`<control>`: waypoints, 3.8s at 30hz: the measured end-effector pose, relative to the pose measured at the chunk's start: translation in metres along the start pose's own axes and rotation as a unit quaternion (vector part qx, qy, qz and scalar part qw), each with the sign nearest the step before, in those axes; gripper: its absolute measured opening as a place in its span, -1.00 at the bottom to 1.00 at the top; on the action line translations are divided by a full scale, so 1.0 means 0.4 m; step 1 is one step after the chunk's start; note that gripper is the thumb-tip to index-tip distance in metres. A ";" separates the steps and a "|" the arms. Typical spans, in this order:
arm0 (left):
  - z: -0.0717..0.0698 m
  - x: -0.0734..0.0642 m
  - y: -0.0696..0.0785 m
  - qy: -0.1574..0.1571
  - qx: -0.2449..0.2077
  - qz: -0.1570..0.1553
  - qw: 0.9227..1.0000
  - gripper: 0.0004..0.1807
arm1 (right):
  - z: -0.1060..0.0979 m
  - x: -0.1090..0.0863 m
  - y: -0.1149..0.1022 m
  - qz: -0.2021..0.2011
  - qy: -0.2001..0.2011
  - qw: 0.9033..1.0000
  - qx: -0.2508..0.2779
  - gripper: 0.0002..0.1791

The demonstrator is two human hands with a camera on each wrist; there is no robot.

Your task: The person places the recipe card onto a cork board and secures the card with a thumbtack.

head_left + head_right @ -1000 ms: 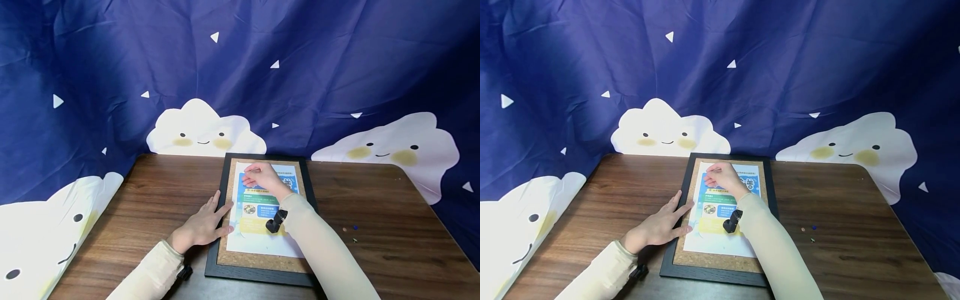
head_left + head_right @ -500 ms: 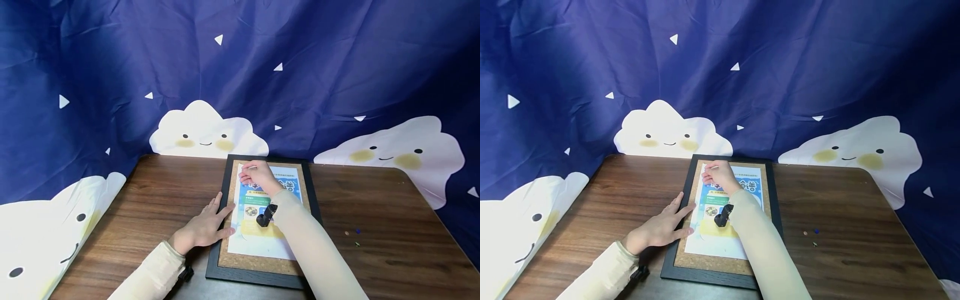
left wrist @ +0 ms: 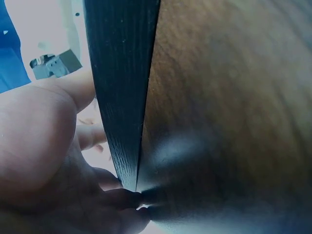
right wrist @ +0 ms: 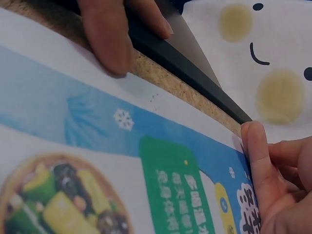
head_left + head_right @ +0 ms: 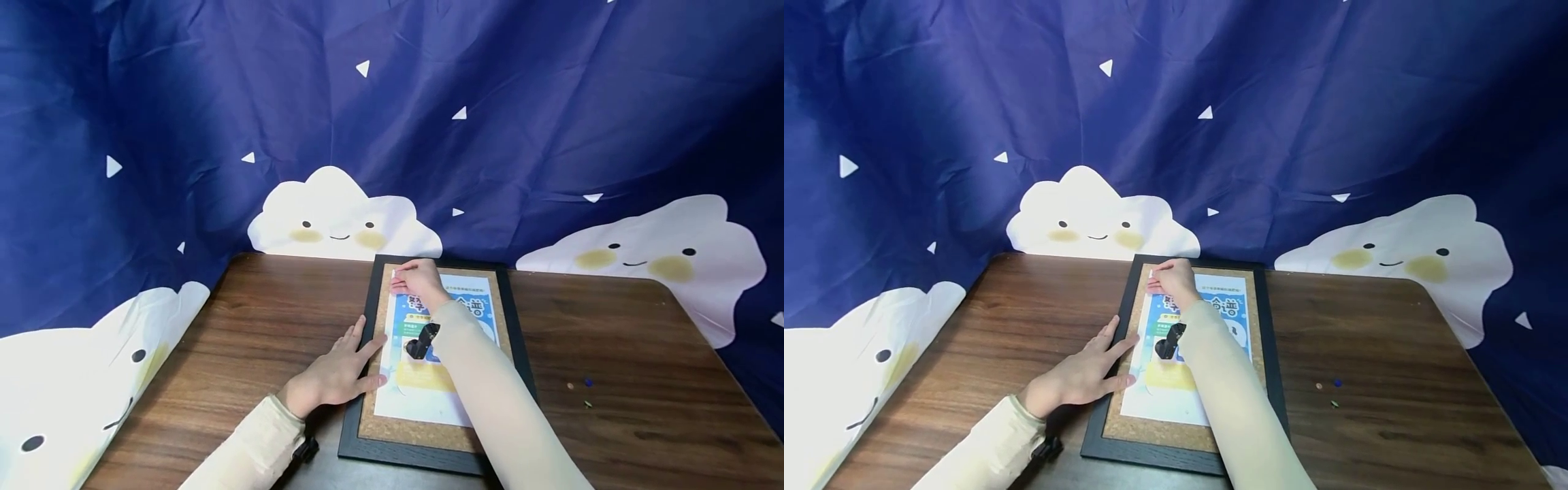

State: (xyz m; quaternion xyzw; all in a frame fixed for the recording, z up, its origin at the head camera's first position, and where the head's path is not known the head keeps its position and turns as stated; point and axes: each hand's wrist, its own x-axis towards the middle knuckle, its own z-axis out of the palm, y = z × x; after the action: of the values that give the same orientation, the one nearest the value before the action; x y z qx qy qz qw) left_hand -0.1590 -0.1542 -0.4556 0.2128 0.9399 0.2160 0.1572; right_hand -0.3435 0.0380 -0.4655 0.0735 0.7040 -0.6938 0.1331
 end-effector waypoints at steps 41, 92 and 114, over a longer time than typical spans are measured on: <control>0.001 0.009 0.003 -0.002 -0.011 0.018 1.000 -0.18 | -0.008 0.004 -0.028 0.060 0.008 0.998 -0.014 -0.73; 0.054 0.032 -0.073 0.020 -0.054 0.037 0.998 -0.07 | -0.303 -0.254 0.008 -0.062 -0.131 0.980 -0.136 -0.53; 0.049 0.027 -0.070 0.016 -0.060 0.039 0.997 -0.07 | -0.483 -0.413 0.042 -0.111 -0.105 0.966 -0.207 -0.59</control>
State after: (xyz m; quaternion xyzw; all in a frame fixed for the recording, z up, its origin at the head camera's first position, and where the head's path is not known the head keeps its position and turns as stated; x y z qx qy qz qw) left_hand -0.1700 -0.1655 -0.4878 0.2363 0.9186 0.2811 0.1458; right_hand -0.1975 0.2442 -0.4335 -0.1078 0.8178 -0.5475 0.1408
